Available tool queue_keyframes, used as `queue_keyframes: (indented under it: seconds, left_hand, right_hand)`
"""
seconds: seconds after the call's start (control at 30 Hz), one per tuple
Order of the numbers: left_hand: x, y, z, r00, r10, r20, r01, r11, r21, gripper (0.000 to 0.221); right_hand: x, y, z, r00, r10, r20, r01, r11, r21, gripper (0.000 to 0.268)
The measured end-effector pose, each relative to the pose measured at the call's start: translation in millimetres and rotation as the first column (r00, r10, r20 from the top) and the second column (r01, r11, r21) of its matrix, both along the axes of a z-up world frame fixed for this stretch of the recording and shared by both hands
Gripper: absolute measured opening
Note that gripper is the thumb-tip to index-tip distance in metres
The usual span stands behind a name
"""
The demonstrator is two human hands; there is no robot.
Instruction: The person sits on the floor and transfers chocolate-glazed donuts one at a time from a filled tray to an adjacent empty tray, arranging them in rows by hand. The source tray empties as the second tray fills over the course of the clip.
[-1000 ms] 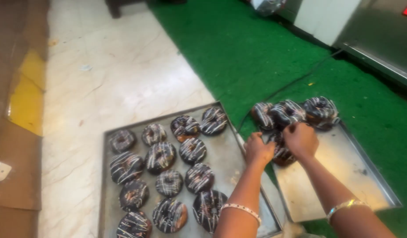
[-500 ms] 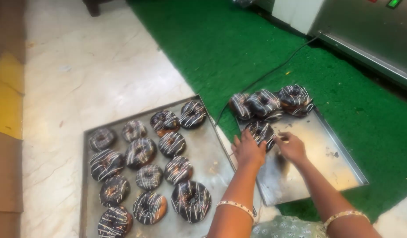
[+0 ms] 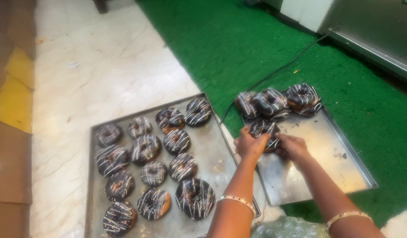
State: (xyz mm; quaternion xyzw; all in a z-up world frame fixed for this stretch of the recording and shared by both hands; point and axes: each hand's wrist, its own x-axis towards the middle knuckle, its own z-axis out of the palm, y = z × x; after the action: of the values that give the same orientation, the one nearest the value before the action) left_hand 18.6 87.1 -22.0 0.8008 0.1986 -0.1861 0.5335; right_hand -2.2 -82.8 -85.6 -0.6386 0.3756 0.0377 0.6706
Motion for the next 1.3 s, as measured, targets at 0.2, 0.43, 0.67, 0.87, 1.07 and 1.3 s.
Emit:
queue_keyframes:
  seconds: [0.2, 0.43, 0.67, 0.87, 1.07, 1.3]
  left_hand:
    - [15.2, -15.7, -29.2, 0.991, 0.085, 0.101, -0.079, 0.995, -0.068, 0.093]
    - [5.9, -13.4, -27.0, 0.944, 0.26, 0.2, -0.178, 0.918, -0.354, 0.082]
    - [0.1, 25.7, -29.6, 0.835, 0.388, 0.389, -0.225, 0.888, -0.402, 0.063]
    - [2.5, 78.5, -21.0, 0.778, 0.515, 0.359, -0.32, 0.817, -0.48, 0.054]
    - [1.6, 134.2, -3.0, 0.792, 0.483, 0.373, -0.384, 0.87, -0.31, 0.053]
    - [7.4, 163.2, 4.4, 0.925, 0.364, 0.105, -0.364, 0.931, -0.022, 0.095]
  right_hand:
    - [-0.7, -3.2, 18.9, 0.997, -0.012, -0.073, 0.015, 0.999, 0.047, 0.046]
    - [1.4, -3.0, 10.2, 1.0, 0.006, 0.019, -0.008, 0.992, 0.13, 0.03]
    - [15.2, 39.5, 12.2, 0.975, 0.116, 0.19, -0.144, 0.98, 0.139, 0.029]
    - [23.8, 105.8, 33.4, 0.983, 0.097, 0.157, -0.116, 0.986, 0.116, 0.028]
    - [35.3, 160.1, 31.1, 0.97, 0.192, 0.148, -0.206, 0.975, 0.087, 0.037]
    - [44.6, 187.4, 20.9, 0.942, 0.334, 0.04, -0.332, 0.942, -0.042, 0.052]
